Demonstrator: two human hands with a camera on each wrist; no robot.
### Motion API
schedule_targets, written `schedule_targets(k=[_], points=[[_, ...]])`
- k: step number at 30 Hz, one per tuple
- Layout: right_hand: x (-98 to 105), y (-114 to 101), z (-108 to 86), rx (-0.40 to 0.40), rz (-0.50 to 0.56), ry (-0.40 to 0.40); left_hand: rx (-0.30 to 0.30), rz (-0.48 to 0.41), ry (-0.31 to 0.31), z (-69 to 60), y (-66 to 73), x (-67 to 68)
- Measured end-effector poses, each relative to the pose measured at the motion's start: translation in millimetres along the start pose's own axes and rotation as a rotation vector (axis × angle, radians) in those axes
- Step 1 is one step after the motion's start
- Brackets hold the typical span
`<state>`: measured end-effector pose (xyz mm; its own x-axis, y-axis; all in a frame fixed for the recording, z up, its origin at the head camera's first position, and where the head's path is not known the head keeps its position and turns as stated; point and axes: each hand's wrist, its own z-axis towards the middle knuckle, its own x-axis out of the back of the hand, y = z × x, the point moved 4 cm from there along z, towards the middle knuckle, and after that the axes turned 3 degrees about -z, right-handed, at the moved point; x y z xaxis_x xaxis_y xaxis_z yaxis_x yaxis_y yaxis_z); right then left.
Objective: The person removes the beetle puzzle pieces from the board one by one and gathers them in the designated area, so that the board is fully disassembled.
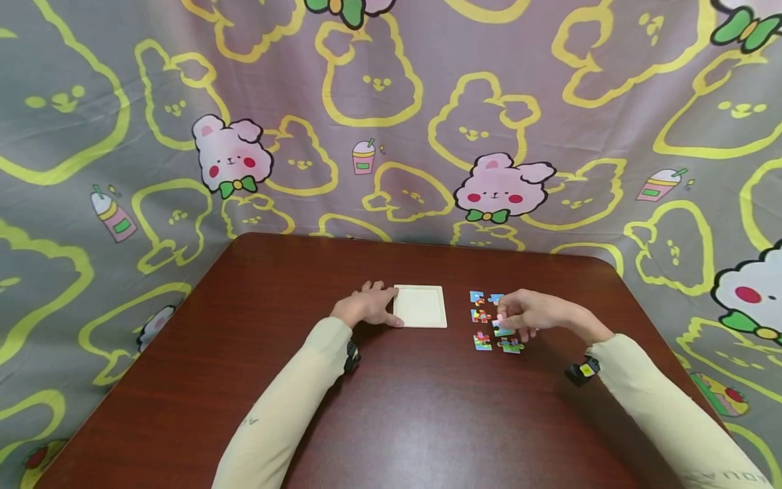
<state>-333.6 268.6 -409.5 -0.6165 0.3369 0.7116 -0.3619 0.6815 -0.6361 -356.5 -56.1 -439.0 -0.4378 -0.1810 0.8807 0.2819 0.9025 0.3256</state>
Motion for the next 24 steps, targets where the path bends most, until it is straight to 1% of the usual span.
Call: schedule_targets(k=[5,9,13,20,24], points=[[4,9,-12.5,-0.014,-0.003,-0.023,-0.002,0.004,0.003,0.3,1.0,-0.4],[7,16,-22.1,-0.050,-0.006,-0.041,0.000,0.007,0.004,0.5,2.1,-0.8],[9,24,-29.6,-0.089,-0.018,-0.042,0.003,0.003,0.006,0.8,2.7,-0.3],[4,38,-35.6,-0.149,-0.030,-0.089,0.006,0.001,-0.006,0.6,0.7,-0.3],[1,45,-37.0,-0.205,-0.015,-0.102,0.006,-0.003,-0.001,1.0,0.5,0.5]])
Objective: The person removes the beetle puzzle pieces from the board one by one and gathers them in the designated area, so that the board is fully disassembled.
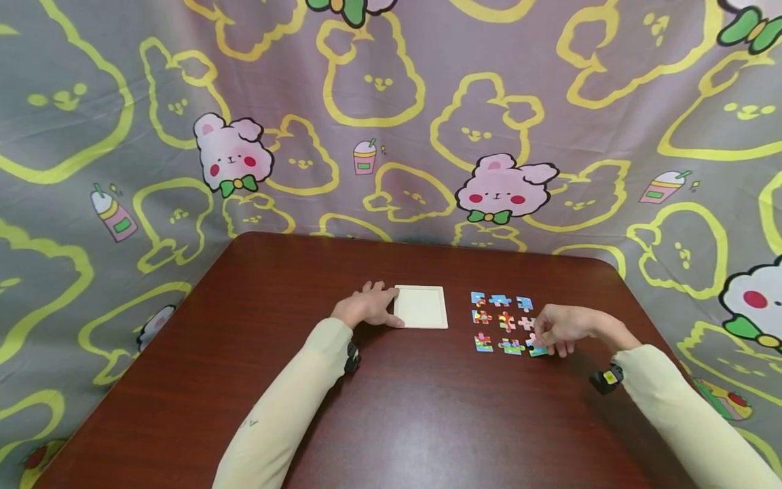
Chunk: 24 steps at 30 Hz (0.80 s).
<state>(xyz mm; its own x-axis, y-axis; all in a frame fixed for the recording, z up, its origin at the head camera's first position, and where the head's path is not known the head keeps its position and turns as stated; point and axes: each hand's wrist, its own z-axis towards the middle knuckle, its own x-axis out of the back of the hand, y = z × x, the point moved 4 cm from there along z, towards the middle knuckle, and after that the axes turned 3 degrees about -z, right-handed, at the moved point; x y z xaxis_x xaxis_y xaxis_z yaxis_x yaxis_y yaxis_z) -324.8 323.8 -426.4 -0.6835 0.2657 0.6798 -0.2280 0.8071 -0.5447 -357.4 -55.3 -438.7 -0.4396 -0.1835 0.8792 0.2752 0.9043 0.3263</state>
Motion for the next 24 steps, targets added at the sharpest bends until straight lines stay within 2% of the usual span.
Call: schedule_targets(k=[5,12,17,20,22,24], points=[[-4,5,0.7,-0.094,0.001,0.000,0.005,0.003,-0.001,-0.4,-0.3,0.3],[-2,4,3.3,-0.198,-0.099,0.054,0.013,-0.014,-0.002,-1.8,-1.9,1.2],[-1,-1,6.8,-0.193,-0.145,0.123,0.011,-0.014,-0.009,-0.8,-3.1,1.2],[-2,-2,7.3,-0.179,-0.123,0.116,0.000,-0.020,-0.015,1.2,-3.3,0.4],[-2,-2,6.9,-0.143,-0.123,0.121,-0.009,-0.036,-0.019,2.1,-4.6,0.3],[-1,-6,7.1,-0.072,-0.116,0.150,-0.019,-0.055,-0.010,2.8,-7.3,1.4]])
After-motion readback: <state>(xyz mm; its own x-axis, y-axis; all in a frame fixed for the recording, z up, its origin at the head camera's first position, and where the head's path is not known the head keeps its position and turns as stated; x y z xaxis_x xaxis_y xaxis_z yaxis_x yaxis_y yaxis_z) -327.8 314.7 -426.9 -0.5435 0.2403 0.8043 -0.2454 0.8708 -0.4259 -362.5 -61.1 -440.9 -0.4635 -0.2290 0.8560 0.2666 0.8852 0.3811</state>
